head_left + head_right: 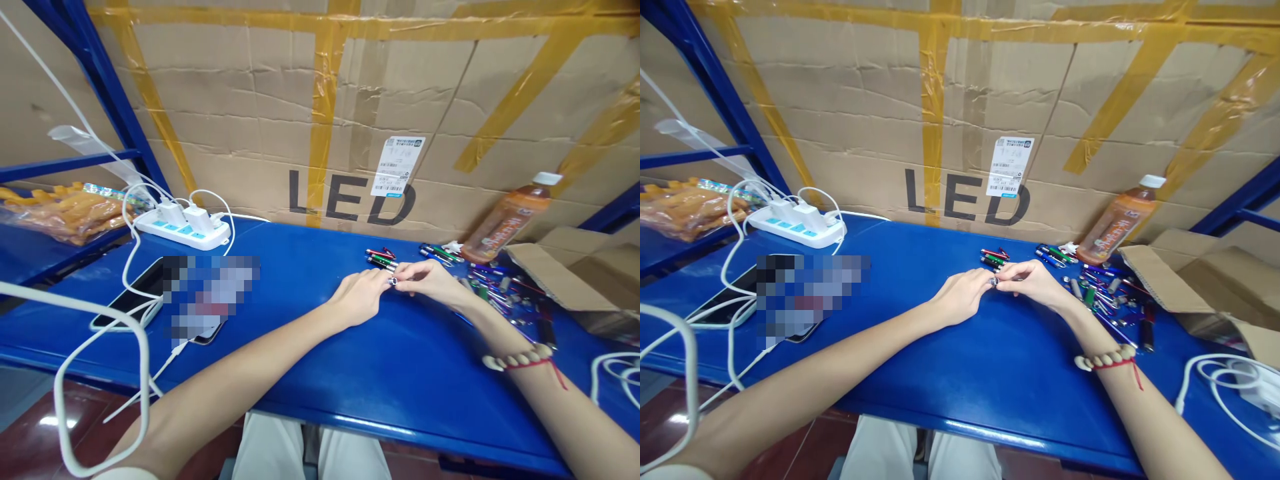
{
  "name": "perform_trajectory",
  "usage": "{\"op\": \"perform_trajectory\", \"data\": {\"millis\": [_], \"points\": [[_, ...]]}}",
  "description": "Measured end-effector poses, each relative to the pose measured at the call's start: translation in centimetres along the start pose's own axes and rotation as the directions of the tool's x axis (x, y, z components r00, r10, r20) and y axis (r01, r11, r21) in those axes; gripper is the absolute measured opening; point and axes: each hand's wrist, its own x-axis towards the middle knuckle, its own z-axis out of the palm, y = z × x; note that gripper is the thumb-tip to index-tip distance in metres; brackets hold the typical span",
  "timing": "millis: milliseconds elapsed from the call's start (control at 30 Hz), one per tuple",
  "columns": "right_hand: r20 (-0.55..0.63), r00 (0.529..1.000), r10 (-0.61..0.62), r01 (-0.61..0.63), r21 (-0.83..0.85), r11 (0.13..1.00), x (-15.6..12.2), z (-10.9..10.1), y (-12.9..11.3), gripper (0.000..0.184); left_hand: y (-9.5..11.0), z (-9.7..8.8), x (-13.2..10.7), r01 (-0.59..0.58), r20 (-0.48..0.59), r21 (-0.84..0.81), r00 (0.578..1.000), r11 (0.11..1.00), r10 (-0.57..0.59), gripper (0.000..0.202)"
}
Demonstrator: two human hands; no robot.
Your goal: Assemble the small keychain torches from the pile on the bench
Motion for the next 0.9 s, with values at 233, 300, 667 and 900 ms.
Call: {"op": "perform_trajectory", "data": {"millis": [233, 300, 667, 900], "points": [[0.015, 1.0, 0.008, -0.008, 0.027, 1.0, -0.2, -0.1, -0.6, 0.023, -0.2, 0.0, -0.1, -0.021, -0.025, -0.031, 0.999, 0.999, 0.02, 0.02], [0.003, 1.0, 0.007, -0.007, 0.032, 0.999, -0.3, 0.1, -0.8, 0.023, -0.1, 0.0, -0.1, -0.014, -0.031, -0.052, 0.999, 0.999, 0.012, 0.02], [-0.081, 0.987, -0.141, 0.142, 0.008, 0.99, -0.1, 1.2, -0.7, 0.025, -0.6, 0.1, -0.2, 0.029, -0.091, -0.119, 0.995, 0.992, -0.04, 0.019], [-0.085, 0.968, -0.237, 0.229, -0.09, 0.969, 0.2, 1.2, -0.1, 0.026, -0.7, 0.3, -0.1, 0.081, -0.073, -0.114, 0.993, 0.99, -0.09, 0.019]]}}
